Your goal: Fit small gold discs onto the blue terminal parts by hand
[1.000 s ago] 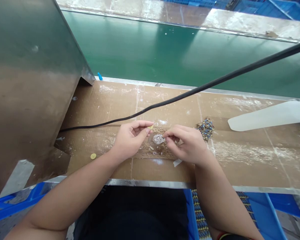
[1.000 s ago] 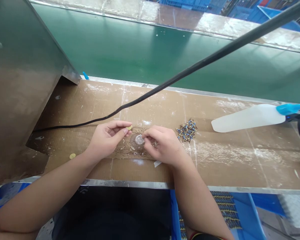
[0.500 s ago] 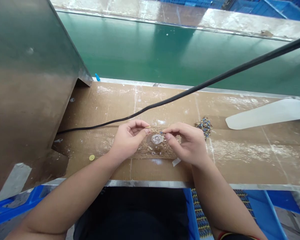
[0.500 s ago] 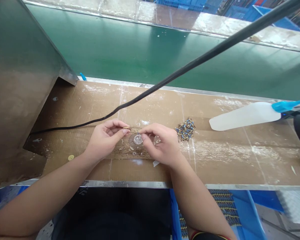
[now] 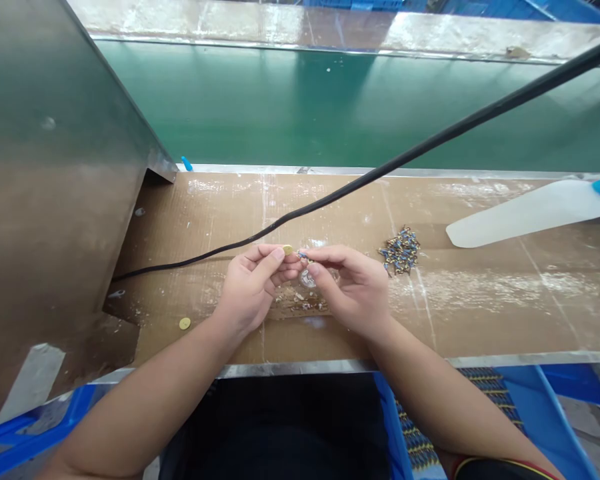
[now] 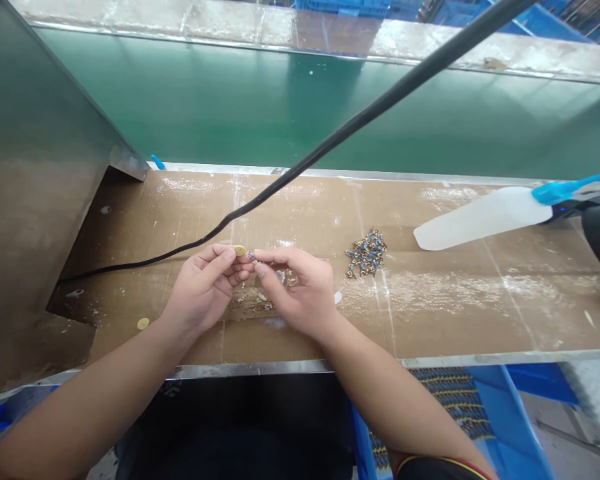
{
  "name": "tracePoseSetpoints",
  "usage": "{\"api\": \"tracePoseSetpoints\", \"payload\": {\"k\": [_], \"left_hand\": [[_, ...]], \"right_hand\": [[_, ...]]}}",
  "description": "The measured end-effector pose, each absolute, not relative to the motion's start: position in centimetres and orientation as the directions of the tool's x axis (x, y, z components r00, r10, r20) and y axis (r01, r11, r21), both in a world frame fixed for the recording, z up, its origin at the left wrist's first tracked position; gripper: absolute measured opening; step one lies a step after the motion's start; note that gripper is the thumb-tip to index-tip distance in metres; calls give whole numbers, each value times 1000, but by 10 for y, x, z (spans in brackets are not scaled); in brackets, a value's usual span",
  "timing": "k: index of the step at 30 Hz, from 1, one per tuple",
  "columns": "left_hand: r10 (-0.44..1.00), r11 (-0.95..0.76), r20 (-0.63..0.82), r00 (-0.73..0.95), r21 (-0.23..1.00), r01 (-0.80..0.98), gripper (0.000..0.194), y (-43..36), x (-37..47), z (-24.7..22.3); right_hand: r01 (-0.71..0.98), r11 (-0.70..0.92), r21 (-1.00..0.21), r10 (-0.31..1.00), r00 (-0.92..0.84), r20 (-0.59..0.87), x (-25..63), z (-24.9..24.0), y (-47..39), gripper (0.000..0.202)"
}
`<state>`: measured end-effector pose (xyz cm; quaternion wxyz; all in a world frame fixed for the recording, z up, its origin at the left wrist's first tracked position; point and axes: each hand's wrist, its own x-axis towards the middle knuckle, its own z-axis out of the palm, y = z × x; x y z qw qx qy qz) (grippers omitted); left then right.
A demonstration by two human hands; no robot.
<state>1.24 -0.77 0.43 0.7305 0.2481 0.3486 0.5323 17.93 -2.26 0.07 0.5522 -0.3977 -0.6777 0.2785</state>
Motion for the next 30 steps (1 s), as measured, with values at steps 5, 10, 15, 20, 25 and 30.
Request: {"api": "tracePoseSetpoints", "payload": {"k": [5,10,15,20,25,30], "left_hand": [[951,308,-231,203,737,-602,28,-10,13,7],[949,315,-244,200,753,-578,30,-11,13,5],[954,298,-234,185,772,-562,31,-12,13,4],[966,256,-203,158,809,-529,27,-14,13,1],[989,136,-103,102,900,-413,21,-18,11,-7],[999,19,-4,50,955,-295,17,-22,11,-8]], "right_hand": [[195,548,-813,836,-84,543,178,-1,-21,19],[219,564,-796,825,-100,557,179,-1,-21,15],[272,553,-788,831,-107,546,179,-2,-21,11],[310,606,-732,789,-121,602,180,-1,-20,16],[398,671,-625,721,-152,677,180,-1,-19,21],[428,665,-612,721,-153,676,181,0,-20,22]]}}
